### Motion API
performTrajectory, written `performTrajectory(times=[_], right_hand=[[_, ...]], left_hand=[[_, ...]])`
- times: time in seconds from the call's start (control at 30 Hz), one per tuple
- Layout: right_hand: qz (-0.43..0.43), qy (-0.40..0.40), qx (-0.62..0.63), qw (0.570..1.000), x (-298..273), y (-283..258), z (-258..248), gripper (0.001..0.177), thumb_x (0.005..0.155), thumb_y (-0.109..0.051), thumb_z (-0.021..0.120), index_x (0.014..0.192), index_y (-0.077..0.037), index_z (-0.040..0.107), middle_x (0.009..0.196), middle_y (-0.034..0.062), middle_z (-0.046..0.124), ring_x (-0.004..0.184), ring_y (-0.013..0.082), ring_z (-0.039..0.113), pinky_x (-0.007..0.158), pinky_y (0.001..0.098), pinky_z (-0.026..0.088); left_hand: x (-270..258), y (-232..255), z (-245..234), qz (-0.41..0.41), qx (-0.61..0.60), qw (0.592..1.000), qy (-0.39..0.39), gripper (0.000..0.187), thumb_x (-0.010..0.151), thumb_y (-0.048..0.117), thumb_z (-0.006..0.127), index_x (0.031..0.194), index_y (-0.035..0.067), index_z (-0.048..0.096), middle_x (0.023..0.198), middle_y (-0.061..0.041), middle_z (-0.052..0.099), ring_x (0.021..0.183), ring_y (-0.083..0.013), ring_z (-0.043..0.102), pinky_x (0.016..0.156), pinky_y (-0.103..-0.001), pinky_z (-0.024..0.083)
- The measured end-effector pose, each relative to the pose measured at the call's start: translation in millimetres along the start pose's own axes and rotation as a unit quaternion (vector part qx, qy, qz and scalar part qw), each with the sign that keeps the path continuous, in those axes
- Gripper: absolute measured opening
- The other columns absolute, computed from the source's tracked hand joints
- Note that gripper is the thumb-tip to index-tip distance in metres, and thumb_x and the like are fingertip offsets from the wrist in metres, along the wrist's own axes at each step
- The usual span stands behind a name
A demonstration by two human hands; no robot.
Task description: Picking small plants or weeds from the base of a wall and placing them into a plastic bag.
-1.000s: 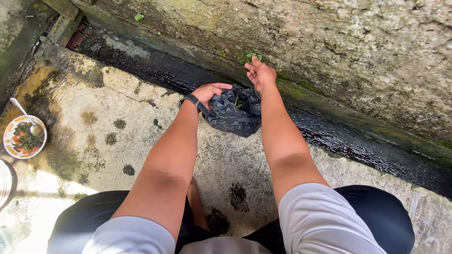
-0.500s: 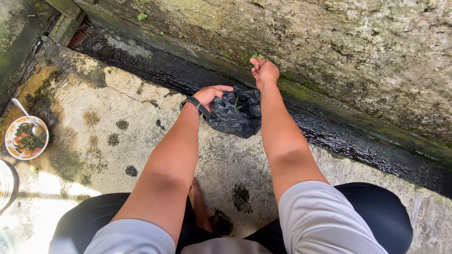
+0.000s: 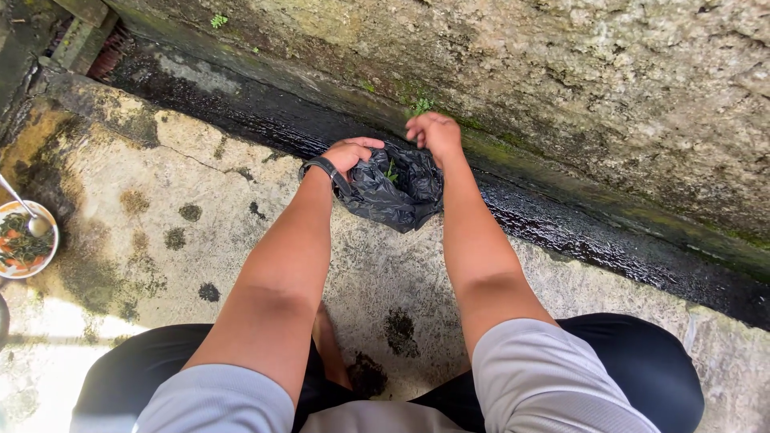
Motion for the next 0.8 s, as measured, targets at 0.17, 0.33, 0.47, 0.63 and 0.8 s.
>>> performTrajectory(times=[0.17,0.33,0.47,0.63,0.8], right_hand=[[0.144,-0.264,-0.285,0.910,-53.2,-0.3,31.5,0.013,0.084,-0.013,0.070,0.089,-0.007,0.079,0.081,0.0052,0.077,0.062,0.0108,0.062,0.057,0.0266,0.051],[0.193,-0.278,-0.407,0.848,-29.5,40.2,12.1,0.020,0.078,-0.016,0.079,0.097,-0.014,0.081,0.089,0.0020,0.077,0.064,0.0095,0.063,0.062,0.0264,0.056],[0.082,-0.117,-0.247,0.958,11.1,31.2,-8.2,0.010,0.086,-0.014,0.069,0.092,-0.009,0.075,0.086,0.0041,0.075,0.065,0.0111,0.064,0.059,0.0330,0.056],[0.005,0.066,0.352,0.934,70.8,157.9,-71.2,0.007,0.084,-0.003,0.059,0.085,0.004,0.059,0.073,0.0117,0.055,0.062,0.0222,0.050,0.064,0.0499,0.054],[-0.093,0.224,0.230,0.942,167.9,213.7,-53.4,0.022,0.081,0.008,0.072,0.085,0.002,0.051,0.083,0.0051,0.056,0.077,0.0166,0.053,0.077,0.0409,0.056]], left_hand=[[11.5,1.2,4.6,0.016,0.032,0.999,0.020,0.057,0.081,-0.007,0.051,0.134,0.003,0.066,0.099,-0.007,0.072,0.070,-0.0135,0.069,0.064,-0.034,0.061],[9.0,4.3,11.4,0.020,0.053,0.998,0.037,0.053,0.081,-0.006,0.054,0.132,0.004,0.068,0.097,-0.007,0.073,0.070,-0.0134,0.070,0.064,-0.033,0.060],[2.3,8.0,13.5,0.022,0.041,0.998,0.036,0.053,0.082,-0.008,0.053,0.131,0.004,0.068,0.096,-0.005,0.074,0.072,-0.0128,0.070,0.065,-0.032,0.060],[-9.9,10.5,13.7,0.008,0.036,0.998,0.050,0.054,0.083,-0.008,0.052,0.132,0.004,0.068,0.095,-0.006,0.072,0.071,-0.0126,0.067,0.064,-0.033,0.058],[-0.1,-1.6,-0.4,0.019,0.006,0.999,0.047,0.056,0.082,-0.010,0.050,0.133,0.004,0.069,0.096,-0.004,0.072,0.072,-0.0111,0.068,0.068,-0.032,0.060]])
Point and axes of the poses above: each hand's wrist, its own x-axis towards the middle knuckle, its own z-axis out of the palm, y = z × x, the point moved 8 cm from there along x, towards the middle knuckle
